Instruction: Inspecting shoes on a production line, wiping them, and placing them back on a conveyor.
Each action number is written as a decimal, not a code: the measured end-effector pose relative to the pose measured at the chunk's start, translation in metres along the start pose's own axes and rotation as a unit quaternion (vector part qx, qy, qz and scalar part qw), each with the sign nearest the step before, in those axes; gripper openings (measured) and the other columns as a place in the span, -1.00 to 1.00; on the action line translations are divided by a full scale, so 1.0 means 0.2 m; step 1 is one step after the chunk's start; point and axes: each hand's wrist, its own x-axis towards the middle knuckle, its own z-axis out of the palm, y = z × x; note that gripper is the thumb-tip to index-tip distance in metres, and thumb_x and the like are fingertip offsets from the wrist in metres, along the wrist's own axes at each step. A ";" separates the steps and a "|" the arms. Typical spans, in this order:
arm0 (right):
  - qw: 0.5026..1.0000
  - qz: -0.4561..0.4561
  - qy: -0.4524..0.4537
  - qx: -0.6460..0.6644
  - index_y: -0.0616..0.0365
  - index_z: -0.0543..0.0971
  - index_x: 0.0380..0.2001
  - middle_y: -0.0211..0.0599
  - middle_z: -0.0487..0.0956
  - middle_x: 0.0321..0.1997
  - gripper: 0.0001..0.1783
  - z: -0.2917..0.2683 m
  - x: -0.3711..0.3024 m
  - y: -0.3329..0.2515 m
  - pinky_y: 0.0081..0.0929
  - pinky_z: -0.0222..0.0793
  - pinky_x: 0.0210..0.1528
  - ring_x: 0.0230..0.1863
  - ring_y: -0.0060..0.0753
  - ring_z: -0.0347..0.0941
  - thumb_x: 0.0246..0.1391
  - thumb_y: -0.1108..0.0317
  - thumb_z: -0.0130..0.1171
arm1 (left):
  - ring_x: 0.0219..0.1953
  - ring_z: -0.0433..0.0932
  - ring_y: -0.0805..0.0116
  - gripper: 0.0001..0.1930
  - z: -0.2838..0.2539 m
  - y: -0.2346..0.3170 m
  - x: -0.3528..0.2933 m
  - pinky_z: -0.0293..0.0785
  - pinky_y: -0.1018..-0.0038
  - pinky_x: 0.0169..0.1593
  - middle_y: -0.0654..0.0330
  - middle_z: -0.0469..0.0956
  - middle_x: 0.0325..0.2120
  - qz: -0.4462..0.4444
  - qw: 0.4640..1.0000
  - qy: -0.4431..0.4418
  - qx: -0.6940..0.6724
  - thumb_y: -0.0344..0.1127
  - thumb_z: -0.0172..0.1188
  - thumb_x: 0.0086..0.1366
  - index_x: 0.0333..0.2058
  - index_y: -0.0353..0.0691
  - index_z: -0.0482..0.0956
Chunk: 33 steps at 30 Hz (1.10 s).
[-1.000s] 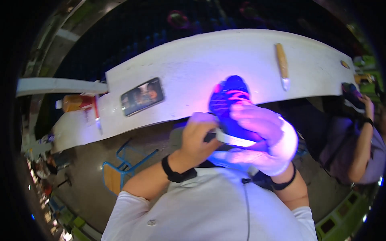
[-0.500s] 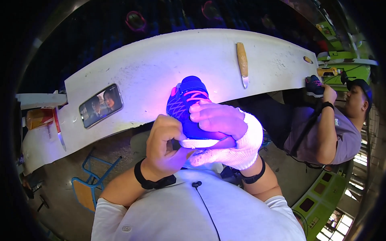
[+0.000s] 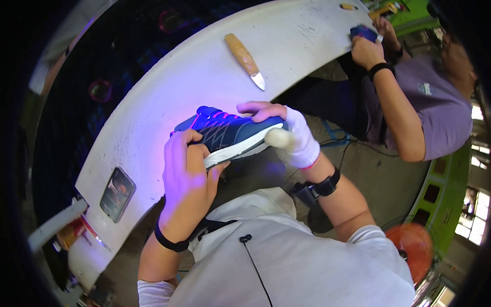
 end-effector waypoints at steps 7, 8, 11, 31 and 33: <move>0.888 -0.052 -0.031 -0.456 0.11 0.77 0.02 -0.12 0.68 0.25 -0.35 0.09 0.04 -0.22 -0.25 0.49 0.30 0.20 -0.07 0.64 -0.26 0.25 0.67 | -0.10 0.62 -0.09 -0.53 0.02 -0.03 0.10 0.60 0.18 -0.09 -0.01 0.57 -0.13 0.058 0.997 -0.047 0.025 -0.42 0.62 -0.04 -0.24 -0.30 0.49; 0.887 -0.051 -0.012 -0.458 0.11 0.78 0.00 -0.12 0.70 0.21 -0.38 0.10 0.04 -0.22 -0.26 0.49 0.30 0.17 -0.07 0.65 -0.26 0.27 0.67 | -0.09 0.63 -0.10 -0.53 0.02 -0.04 0.10 0.60 0.18 -0.08 0.00 0.58 -0.13 0.059 0.997 -0.042 0.029 -0.41 0.63 -0.04 -0.24 -0.30 0.50; 0.880 -0.066 0.005 -0.470 0.13 0.79 -0.02 -0.10 0.72 0.16 -0.39 0.10 0.04 -0.20 -0.27 0.54 0.23 0.12 -0.07 0.68 -0.26 0.28 0.66 | -0.09 0.64 -0.08 -0.52 0.05 -0.07 0.10 0.64 0.24 -0.13 0.02 0.58 -0.13 0.075 0.996 -0.013 0.042 -0.37 0.63 -0.11 -0.23 -0.29 0.56; 0.887 -0.259 -0.196 -0.329 0.21 0.61 0.06 -0.19 0.52 -0.01 -0.28 0.70 0.54 -0.30 -0.40 0.38 0.15 0.06 -0.31 0.49 -0.11 0.00 0.55 | 0.02 0.67 0.03 -0.14 -0.47 -0.06 -0.03 0.57 0.21 0.15 0.01 0.69 0.00 -0.078 0.984 0.118 -0.109 0.02 0.76 -0.22 0.11 -0.20 0.68; 0.925 -0.188 -0.223 -0.245 0.20 0.61 -0.03 -0.19 0.52 -0.03 -0.56 0.69 0.55 -0.29 -0.37 0.39 0.17 0.01 -0.33 0.47 0.06 0.24 0.42 | -0.01 0.70 0.04 -0.14 -0.51 -0.05 0.01 0.59 0.22 0.13 0.00 0.71 -0.03 -0.113 0.986 0.088 -0.086 0.05 0.76 -0.21 0.09 -0.21 0.68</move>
